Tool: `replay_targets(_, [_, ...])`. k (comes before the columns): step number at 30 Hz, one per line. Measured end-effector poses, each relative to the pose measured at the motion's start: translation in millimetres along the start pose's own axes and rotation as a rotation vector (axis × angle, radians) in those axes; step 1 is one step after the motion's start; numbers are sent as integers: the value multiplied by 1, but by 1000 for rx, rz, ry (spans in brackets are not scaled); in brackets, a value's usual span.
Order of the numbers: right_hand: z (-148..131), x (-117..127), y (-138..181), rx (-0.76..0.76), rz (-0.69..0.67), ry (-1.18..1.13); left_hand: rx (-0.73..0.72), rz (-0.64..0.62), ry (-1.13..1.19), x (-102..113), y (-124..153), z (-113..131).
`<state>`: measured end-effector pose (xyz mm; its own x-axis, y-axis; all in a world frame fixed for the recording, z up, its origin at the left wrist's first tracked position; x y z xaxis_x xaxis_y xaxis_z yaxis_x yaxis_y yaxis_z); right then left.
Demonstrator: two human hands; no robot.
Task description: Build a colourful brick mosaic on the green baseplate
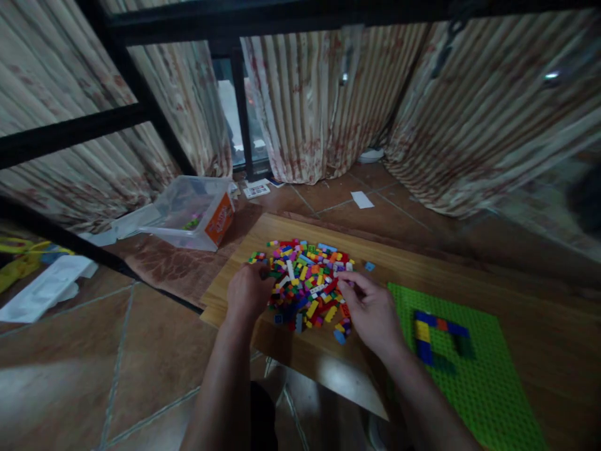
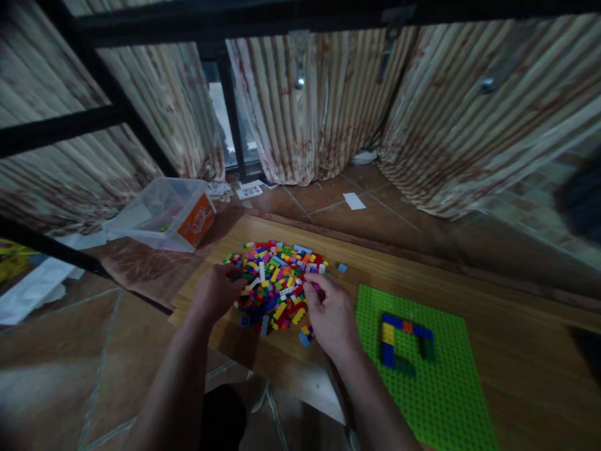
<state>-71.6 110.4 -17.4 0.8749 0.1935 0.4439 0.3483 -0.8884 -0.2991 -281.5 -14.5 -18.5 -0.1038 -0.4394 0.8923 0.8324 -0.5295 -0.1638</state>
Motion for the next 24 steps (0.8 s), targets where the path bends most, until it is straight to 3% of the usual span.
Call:
replay_targets(5, [-10, 0, -1, 13, 27, -71, 31, -18, 189, 18, -7, 2])
replay_targets(9, [-18, 1, 1, -46, 29, -213, -50, -4, 496, 26, 4, 27])
replay_targets(13, [-17, 9, 1, -120, 0, -366, -197, -144, 768, 6, 35, 73])
replay_targets(16, [-8, 25, -1, -111, 18, -346, -282, -203, 856, -11, 54, 105])
replay_targets(24, [20, 63, 2, -149, -3, -240, -297, -289, 906, -29, 79, 144])
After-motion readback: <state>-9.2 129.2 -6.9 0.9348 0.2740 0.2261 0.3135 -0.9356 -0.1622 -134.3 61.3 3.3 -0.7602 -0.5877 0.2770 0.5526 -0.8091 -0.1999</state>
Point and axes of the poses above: each hand's wrist, its own y-axis away from the middle knuckle, its own x-axis out of the back of the hand, z = x × y, the point moved 6 cm from there along -y, towards the middle knuckle, and after that the axes turned 13 degrees about z, right-handed, at the moved point
